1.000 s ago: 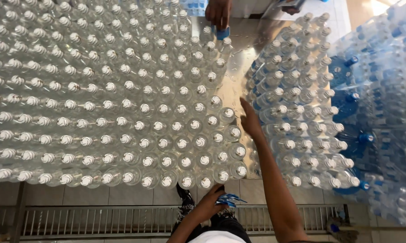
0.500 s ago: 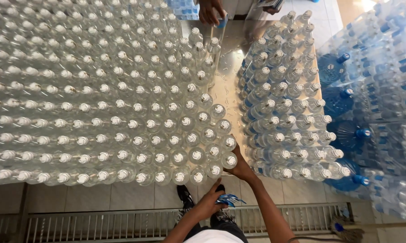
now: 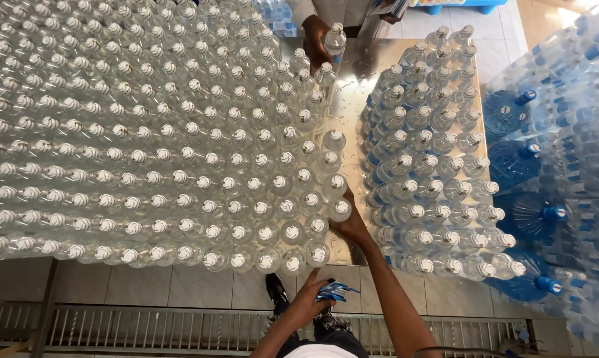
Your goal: The person stands in a warehouse aisle and applies blue and white labels to clear plastic water bottles. They pick up a bottle from a large stack on a metal table, place a label on it, and then set the bottle down. The camera is extremely unstable, swinging rapidly and making the view difficult to follow.
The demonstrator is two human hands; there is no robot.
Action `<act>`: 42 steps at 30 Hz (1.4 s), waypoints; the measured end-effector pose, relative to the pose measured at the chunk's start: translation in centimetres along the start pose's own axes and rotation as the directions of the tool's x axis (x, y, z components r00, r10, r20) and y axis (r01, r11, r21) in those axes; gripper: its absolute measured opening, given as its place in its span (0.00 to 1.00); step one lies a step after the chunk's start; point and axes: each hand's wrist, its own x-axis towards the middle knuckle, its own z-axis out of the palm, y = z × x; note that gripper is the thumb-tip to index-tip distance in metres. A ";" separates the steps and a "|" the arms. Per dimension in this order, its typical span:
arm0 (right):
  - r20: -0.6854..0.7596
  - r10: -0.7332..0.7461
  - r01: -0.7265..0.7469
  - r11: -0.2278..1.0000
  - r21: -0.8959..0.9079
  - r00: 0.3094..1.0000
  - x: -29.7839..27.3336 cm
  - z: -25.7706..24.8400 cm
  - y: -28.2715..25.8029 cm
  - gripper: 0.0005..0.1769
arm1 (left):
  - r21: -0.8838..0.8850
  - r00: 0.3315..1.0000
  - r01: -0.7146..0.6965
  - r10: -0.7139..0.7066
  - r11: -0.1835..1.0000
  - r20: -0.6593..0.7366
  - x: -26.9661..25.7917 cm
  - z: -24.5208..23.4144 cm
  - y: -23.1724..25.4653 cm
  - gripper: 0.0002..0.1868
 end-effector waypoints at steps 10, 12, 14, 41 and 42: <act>-0.049 0.020 -0.023 0.998 -0.064 0.999 6.7 -0.2 1.6 0.85 | -0.002 1.000 0.011 -0.011 1.000 -0.015 -0.4 -0.1 -0.1 0.31; -0.100 -0.073 0.076 0.997 0.025 0.992 8.5 -0.4 3.7 0.82 | -0.007 0.999 0.025 -0.025 1.000 -0.032 -0.5 -0.2 -0.1 0.26; -0.117 -0.082 0.084 0.996 0.012 0.990 10.1 -0.7 4.4 0.79 | -0.011 0.999 0.019 -0.020 1.000 -0.037 -0.6 -0.4 -0.2 0.27; -0.112 0.149 -0.144 0.988 0.056 0.982 23.3 -3.5 1.3 0.51 | -0.143 0.987 0.145 -0.152 0.979 -0.042 0.5 -0.3 -5.6 0.42; -0.135 0.156 -0.152 0.988 0.040 0.979 23.5 -3.4 0.7 0.54 | -0.198 0.993 0.098 -0.110 0.975 -0.050 0.4 -0.6 -4.8 0.44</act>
